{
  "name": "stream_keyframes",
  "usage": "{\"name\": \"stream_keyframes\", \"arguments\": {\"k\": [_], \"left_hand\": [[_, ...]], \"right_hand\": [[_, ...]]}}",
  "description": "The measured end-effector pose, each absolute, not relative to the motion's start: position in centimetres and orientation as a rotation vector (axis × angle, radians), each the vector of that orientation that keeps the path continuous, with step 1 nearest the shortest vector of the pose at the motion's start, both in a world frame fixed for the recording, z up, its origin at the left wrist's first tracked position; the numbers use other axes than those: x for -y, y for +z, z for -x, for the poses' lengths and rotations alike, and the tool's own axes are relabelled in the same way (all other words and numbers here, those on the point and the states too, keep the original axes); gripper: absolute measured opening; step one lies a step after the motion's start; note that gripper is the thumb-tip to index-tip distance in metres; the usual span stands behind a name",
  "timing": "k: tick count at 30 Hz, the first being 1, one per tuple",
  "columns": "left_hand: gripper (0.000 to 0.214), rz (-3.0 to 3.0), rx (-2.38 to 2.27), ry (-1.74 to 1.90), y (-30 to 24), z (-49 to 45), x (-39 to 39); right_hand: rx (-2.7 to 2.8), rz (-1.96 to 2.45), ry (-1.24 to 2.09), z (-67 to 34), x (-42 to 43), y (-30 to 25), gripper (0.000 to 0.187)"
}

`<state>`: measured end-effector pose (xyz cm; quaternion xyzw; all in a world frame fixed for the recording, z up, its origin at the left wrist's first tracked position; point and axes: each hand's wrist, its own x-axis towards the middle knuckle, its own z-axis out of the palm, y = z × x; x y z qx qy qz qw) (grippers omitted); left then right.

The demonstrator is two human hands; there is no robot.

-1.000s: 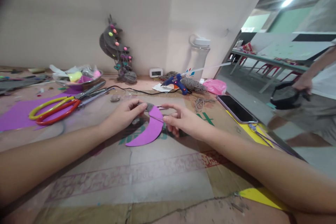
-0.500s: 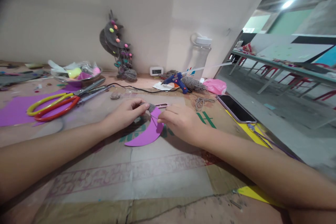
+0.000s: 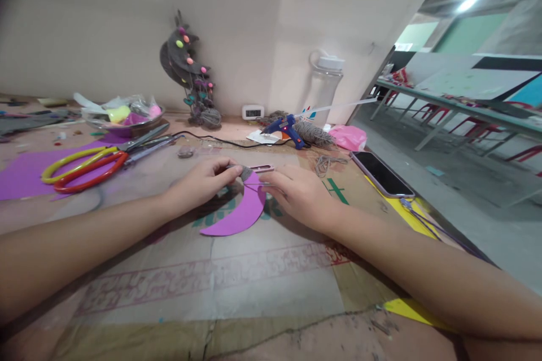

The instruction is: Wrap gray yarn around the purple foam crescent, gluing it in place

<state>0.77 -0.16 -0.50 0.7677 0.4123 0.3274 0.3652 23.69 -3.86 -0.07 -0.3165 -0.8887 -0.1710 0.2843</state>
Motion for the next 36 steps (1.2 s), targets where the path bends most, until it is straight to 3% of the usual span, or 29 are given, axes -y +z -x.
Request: {"name": "stream_keyframes", "arguments": {"k": [13,36], "left_hand": [[0.031,-2.154,-1.019,0.775,-0.3,-0.9,0.3],[0.030,-1.842,-0.986,0.714,-0.6,-0.7,0.5]], "right_hand": [[2.394,0.681,-0.435,-20.0,3.4,-0.2,0.026],[2.136,1.211,0.244,-23.4,2.4,-0.5,0.019]]}}
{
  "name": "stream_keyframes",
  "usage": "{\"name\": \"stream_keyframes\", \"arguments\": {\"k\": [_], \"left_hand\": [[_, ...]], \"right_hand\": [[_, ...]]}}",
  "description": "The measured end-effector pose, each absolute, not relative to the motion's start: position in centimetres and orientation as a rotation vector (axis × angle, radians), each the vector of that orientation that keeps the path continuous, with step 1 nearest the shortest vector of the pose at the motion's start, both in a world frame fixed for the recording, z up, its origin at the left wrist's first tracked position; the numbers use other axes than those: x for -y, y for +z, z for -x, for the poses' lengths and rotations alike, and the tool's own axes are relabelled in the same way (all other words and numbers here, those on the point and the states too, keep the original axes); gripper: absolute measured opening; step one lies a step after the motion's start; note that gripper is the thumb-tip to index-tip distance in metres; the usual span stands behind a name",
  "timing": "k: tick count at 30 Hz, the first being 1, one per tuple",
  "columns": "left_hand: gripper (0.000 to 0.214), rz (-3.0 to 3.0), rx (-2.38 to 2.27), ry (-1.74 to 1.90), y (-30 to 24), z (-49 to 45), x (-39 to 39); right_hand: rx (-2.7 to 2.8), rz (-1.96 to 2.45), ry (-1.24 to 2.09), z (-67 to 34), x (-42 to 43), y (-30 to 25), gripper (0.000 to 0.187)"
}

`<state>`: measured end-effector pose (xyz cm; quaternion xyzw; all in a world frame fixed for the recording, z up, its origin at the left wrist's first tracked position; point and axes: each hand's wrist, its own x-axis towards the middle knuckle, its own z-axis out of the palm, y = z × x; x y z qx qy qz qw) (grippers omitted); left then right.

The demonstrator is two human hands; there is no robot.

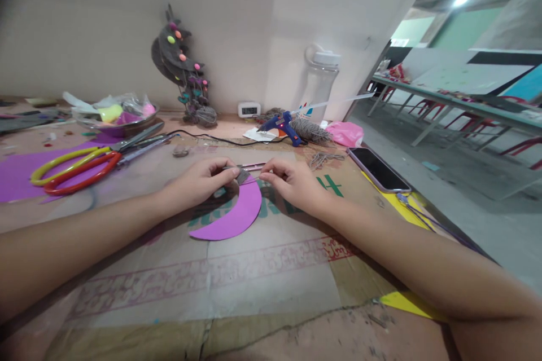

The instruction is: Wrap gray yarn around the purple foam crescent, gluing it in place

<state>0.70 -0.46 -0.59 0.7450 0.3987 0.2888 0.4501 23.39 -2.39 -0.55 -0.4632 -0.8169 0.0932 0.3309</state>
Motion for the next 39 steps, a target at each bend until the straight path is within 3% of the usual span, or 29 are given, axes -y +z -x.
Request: {"name": "stream_keyframes", "arguments": {"k": [39], "left_hand": [[0.032,-1.944,-0.841,0.572,-0.95,-0.43,0.20]], "right_hand": [[2.164,1.225,0.351,-23.07,2.32,-0.66,0.023]]}}
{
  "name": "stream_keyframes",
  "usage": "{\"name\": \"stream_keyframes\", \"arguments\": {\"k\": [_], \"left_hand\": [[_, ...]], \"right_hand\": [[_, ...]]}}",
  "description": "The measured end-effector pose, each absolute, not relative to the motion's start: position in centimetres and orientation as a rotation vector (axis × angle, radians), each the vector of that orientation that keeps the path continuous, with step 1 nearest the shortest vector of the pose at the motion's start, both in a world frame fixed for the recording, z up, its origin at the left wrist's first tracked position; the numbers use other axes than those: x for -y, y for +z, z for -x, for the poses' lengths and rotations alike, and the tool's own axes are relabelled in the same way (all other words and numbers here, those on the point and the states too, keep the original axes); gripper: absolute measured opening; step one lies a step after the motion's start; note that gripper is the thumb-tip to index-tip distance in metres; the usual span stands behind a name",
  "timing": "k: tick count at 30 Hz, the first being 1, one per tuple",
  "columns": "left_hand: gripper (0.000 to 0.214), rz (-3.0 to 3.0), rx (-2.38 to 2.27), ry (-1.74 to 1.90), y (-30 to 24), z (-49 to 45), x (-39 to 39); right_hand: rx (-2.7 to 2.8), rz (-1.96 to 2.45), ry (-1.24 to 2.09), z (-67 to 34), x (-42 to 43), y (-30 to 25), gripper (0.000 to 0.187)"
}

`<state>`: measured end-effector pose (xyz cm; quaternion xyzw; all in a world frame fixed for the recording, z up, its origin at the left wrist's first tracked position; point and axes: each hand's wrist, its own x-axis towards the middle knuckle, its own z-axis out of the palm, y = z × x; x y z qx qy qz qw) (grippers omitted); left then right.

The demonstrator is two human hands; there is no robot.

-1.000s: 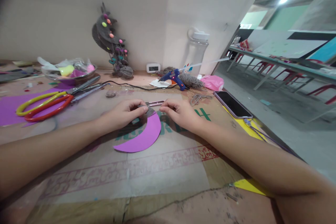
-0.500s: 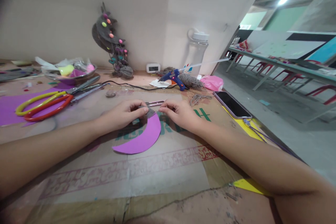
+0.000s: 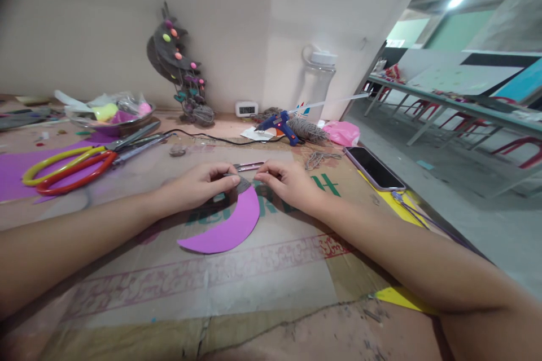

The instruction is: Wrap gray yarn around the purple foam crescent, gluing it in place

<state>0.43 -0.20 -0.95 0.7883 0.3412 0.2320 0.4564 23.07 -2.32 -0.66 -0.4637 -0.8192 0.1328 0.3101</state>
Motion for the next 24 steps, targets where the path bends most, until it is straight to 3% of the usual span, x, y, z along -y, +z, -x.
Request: {"name": "stream_keyframes", "arguments": {"k": [24], "left_hand": [[0.031,-1.867,-0.772,0.539,-0.88,-0.38,0.21]], "right_hand": [[2.164,1.196,0.399,-23.03,2.32,-0.94,0.022]]}}
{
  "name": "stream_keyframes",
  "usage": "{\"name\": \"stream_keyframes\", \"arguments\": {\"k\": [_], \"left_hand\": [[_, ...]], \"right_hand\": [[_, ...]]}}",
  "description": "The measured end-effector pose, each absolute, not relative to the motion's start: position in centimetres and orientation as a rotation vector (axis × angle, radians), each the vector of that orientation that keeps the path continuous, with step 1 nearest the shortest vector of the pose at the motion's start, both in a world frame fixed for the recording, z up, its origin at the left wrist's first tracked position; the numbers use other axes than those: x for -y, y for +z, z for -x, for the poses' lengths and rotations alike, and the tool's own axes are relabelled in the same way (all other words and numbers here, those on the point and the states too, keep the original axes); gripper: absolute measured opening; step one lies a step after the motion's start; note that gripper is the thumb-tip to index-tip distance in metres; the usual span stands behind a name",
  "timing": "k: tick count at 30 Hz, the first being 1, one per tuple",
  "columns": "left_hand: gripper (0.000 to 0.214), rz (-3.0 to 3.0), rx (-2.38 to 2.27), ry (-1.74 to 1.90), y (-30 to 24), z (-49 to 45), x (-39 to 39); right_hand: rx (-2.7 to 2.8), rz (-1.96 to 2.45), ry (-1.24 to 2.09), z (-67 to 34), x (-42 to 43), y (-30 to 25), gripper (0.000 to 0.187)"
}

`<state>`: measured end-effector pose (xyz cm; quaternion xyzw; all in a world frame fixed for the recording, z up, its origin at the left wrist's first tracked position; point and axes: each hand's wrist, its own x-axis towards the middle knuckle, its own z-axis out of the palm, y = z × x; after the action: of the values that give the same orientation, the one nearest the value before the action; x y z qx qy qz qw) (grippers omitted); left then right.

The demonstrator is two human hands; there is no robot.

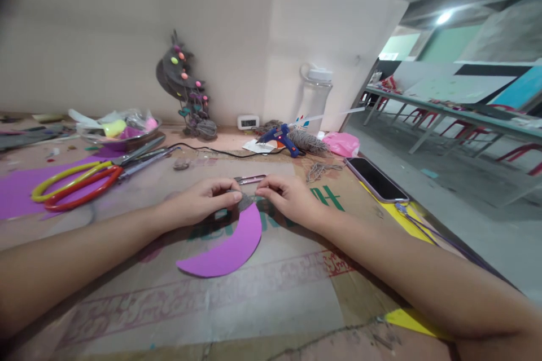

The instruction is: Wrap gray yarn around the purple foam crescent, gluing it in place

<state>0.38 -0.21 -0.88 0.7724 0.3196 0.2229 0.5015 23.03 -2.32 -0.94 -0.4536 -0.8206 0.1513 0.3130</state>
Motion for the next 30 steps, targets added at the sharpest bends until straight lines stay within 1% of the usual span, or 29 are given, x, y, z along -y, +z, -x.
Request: {"name": "stream_keyframes", "arguments": {"k": [11,15,16,18,21,23,26,28,30], "left_hand": [[0.034,-1.826,-0.768,0.605,-1.0,-0.4,0.1],[0.035,-1.765,-0.775,0.670,-1.0,-0.5,0.1],[0.035,-1.757,-0.787,0.688,-1.0,-0.5,0.1],[0.034,-1.767,-0.819,0.735,-1.0,-0.6,0.0],[0.033,-1.793,-0.883,0.789,-1.0,-0.7,0.0],[0.033,-1.788,-0.923,0.794,-0.9,-0.7,0.0],[0.033,-1.794,-0.965,0.807,-0.8,-0.7,0.1],[0.030,-1.838,-0.972,0.841,-0.6,-0.7,0.1],[0.025,-1.883,-0.951,0.878,-0.4,-0.6,0.1]], "right_hand": [[2.155,1.266,0.477,-23.0,2.0,-1.0,0.024],[2.172,1.258,0.389,-23.1,1.5,-1.1,0.017],[2.154,1.249,0.350,-23.1,1.4,-1.1,0.016],[2.065,1.248,0.291,-23.1,1.4,-0.9,0.020],[1.866,1.258,0.296,-23.1,1.9,-0.5,0.021],[1.831,1.259,0.359,-22.9,2.4,-0.3,0.023],[1.902,1.317,0.615,-22.4,3.4,0.0,0.034],[1.911,1.354,0.787,-22.0,3.8,0.0,0.033],[1.892,1.363,0.863,-21.7,4.0,-0.1,0.032]]}}
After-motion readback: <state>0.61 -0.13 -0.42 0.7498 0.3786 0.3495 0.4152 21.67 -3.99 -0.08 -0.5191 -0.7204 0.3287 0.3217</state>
